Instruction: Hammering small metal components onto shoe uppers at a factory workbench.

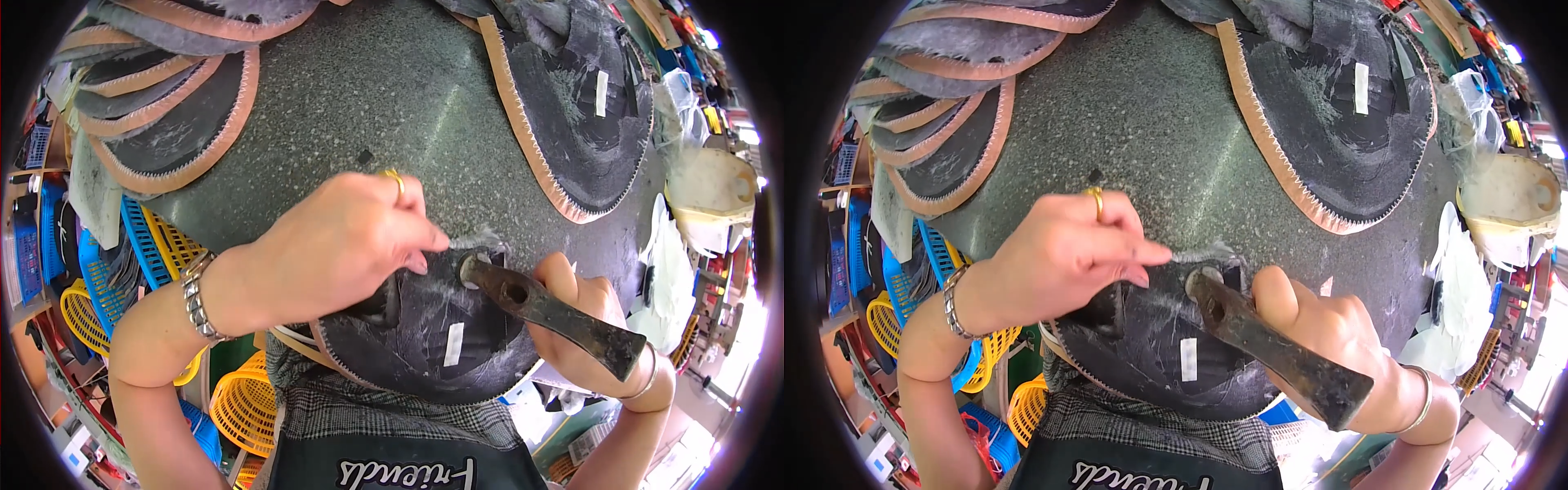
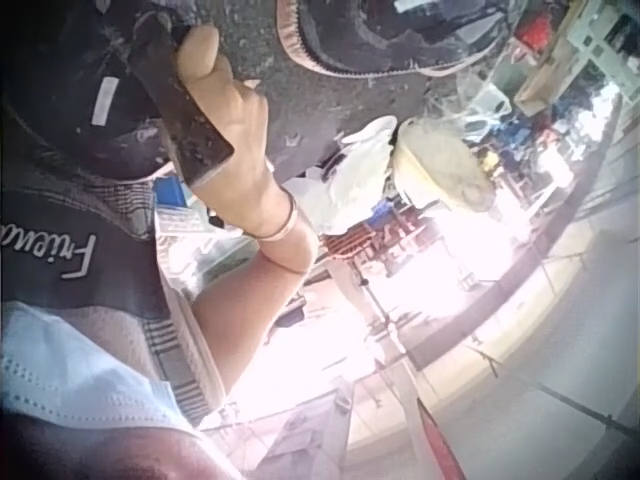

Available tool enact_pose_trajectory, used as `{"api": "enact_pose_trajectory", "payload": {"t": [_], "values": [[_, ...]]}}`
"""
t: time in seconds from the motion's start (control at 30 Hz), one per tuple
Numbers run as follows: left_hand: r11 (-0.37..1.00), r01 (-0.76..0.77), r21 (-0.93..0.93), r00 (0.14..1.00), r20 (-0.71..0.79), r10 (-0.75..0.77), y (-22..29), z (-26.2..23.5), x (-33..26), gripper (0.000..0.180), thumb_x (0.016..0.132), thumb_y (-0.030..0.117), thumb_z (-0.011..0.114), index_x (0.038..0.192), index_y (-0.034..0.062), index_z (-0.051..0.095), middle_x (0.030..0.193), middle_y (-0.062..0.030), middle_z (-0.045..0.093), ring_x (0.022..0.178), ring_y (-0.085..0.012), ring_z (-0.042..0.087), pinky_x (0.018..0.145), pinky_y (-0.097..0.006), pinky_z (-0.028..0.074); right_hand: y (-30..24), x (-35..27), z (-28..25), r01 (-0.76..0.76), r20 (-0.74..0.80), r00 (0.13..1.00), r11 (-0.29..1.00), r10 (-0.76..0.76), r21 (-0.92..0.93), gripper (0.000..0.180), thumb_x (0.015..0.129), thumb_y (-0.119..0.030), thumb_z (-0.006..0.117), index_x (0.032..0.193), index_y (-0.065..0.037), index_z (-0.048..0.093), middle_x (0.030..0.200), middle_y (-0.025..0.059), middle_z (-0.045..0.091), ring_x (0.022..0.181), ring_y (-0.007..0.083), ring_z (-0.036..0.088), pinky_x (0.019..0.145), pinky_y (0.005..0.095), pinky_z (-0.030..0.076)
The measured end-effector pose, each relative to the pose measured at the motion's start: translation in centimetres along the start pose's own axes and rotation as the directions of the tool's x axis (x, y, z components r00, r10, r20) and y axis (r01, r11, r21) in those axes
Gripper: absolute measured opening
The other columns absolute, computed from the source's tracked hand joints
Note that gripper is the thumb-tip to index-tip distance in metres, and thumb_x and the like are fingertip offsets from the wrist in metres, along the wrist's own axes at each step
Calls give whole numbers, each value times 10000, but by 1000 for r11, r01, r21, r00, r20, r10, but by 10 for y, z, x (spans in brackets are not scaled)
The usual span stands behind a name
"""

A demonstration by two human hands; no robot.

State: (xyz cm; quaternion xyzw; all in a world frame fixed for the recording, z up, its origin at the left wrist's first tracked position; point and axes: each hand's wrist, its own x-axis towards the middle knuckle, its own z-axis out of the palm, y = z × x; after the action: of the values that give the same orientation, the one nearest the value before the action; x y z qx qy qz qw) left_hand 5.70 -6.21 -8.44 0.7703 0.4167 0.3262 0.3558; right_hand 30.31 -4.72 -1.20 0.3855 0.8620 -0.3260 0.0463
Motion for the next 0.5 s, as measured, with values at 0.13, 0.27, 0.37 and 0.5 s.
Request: {"api": "enact_pose_trajectory", "payload": {"t": [0.13, 0.27, 0.37, 0.5], "values": [[981, -136, 137, 986, 119, 120, -3, -8, -5, 94, 767, 47, 700, 794, 15, 616, 724, -50, 529, 613, -174, 548, 490, -279, 439, 2, 10, -12, -29, 98, 995, 1000, 28, 10, 151, 741, -30, 641, 844, -54, 533, 697, 128, 482, 533, 321, 499, 480, 395, 381], [968, -119, 219, 984, 157, 85, 2, -15, -8, 169, 697, 25, 685, 859, 18, 638, 764, -52, 503, 617, -176, 531, 469, -278, 430, -17, 31, -15, -19, -63, 998, 996, 13, -85, 231, 713, -166, 696, 867, -75, 549, 651, 97, 533, 546, 316, 567, 511, 415, 424], [912, -289, 293, 954, 167, 248, 2, -15, -7, 240, 660, 26, 673, 898, 13, 655, 780, -53, 485, 623, -171, 532, 452, -276, 435, -21, 23, -14, 48, 14, 999, 905, -46, -423, 189, 757, -190, 592, 851, -75, 474, 569, 73, 463, 404, 257, 525, 360, 370, 404], [925, -271, 265, 956, 187, 226, -3, -17, -11, 259, 641, 36, 687, 897, 13, 665, 775, -41, 477, 617, -159, 526, 430, -270, 421, -3, 26, -22, 53, 119, 992, 997, -46, -50, 212, 773, -149, 605, 851, -53, 432, 583, 97, 491, 469, 312, 562, 410, 389, 443]]}}
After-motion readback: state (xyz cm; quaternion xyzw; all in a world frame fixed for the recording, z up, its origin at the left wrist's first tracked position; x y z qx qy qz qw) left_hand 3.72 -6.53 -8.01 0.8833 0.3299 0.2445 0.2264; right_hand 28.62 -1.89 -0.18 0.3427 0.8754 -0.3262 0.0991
